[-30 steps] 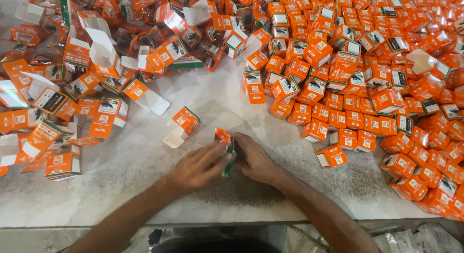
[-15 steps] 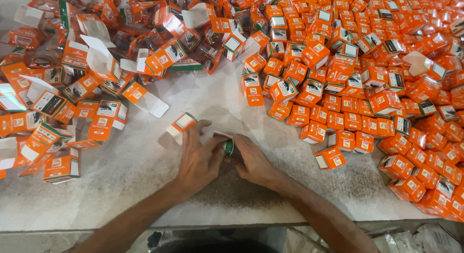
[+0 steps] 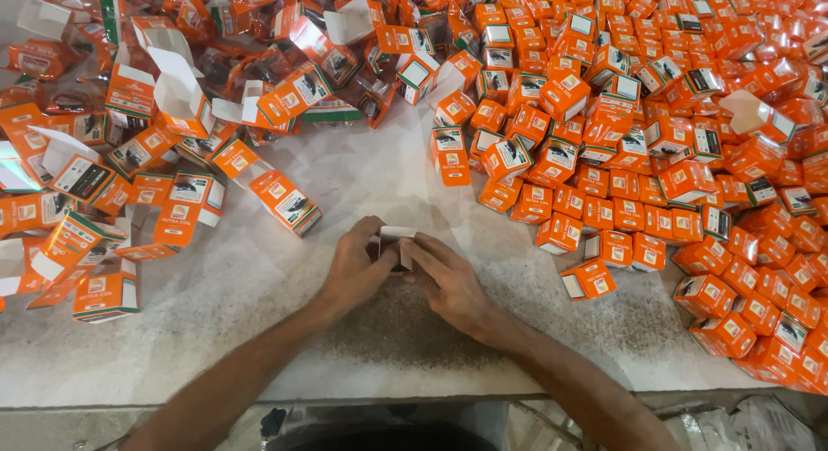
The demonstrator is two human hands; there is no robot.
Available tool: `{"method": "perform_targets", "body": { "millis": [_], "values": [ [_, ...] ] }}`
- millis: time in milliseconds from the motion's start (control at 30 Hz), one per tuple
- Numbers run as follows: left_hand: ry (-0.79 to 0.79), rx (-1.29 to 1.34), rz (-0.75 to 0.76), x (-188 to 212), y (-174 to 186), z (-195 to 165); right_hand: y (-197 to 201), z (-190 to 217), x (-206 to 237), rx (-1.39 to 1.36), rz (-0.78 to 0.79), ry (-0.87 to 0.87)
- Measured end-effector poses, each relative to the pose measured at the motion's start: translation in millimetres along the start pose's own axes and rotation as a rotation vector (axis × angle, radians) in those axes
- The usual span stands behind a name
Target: The person repeatedly picks small orange and white boxes from a pile, inserts a small wrapped item into each box, folds the flaps to close them, and places the finished boxes into a growing stack on the right side of the table.
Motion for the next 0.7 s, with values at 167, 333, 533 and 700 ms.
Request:
{"method": "perform_targets", "body": {
  "millis": [167,333,533,700],
  "values": [
    [0.275,0.483,0.331,-3,20,3,2,10,-5,0.102,0.037,0.051],
    [0.268,0.184,0.298,-14,14,7,4,13,-6,0.098,0.076,0.001],
    [-0.583,-0.355,0.049,9,11,-34,-1,1,-2,0.062,0.031,-0.013],
    [-0.75,-0.499,0.216,27,16,-38,-5,-13,7,-0.075,0.018,-0.054]
  ]
}}
Point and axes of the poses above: each hand's wrist, its own x-axis away from the middle knuckle, its own y-axis out of the back of the hand, z = x × y, the point moved 4 cm from there along -x, towards the middle knuckle, and after that the axes turned 1 degree about -x, right-handed, at the moved point
